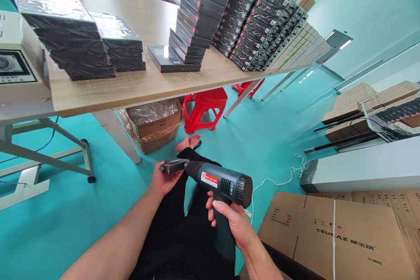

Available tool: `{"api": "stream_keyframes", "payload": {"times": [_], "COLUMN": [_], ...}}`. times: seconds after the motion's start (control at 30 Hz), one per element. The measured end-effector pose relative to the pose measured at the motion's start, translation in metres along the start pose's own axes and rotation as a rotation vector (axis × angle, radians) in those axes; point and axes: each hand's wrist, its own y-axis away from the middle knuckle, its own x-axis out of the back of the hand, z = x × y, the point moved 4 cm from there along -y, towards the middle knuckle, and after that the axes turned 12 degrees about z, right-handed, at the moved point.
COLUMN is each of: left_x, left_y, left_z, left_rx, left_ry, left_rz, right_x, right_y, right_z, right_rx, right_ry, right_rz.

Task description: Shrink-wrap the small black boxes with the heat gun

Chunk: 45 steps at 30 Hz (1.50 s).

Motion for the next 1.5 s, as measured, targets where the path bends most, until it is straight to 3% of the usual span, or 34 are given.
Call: {"api": "stream_keyframes", "payload": {"times": [0.1, 0.3, 0.43, 0.87, 0.97, 1.07, 1.2, 1.5], "left_x": [0.0, -0.005, -0.006, -0.004, -0.004, -0.003, -0.002, -0.001], "left_y": [-0.003, -0.007, -0.009, -0.006, -0.006, -0.006, -0.007, -0.011], "left_z": [0.003, 0.003, 0.001, -0.002, -0.005, -0.006, -0.008, -0.014], "left_rx": [-0.068, -0.177, -0.211, -0.141, -0.123, -0.145, -0.173, -0.223], "left_ry": [-0.04, -0.142, -0.199, -0.179, -0.185, -0.228, -0.274, -0.375], "left_rz": [0.025, 0.078, 0.127, 0.118, 0.118, 0.134, 0.171, 0.086], "right_x": [0.012, 0.048, 0.057, 0.051, 0.051, 0.053, 0.046, 0.03], "right_y": [0.004, 0.011, 0.017, 0.028, 0.027, 0.028, 0.035, 0.027], "right_z": [-0.001, -0.004, -0.001, 0.001, -0.002, -0.006, -0.004, -0.009], "right_rx": [-0.051, -0.124, -0.158, -0.168, -0.096, -0.055, -0.125, -0.055], "right_ry": [-0.071, -0.219, -0.186, -0.036, -0.005, 0.014, 0.031, -0.066], "right_rz": [-0.053, 0.077, 0.055, -0.036, 0.0, 0.064, -0.047, 0.02]}}
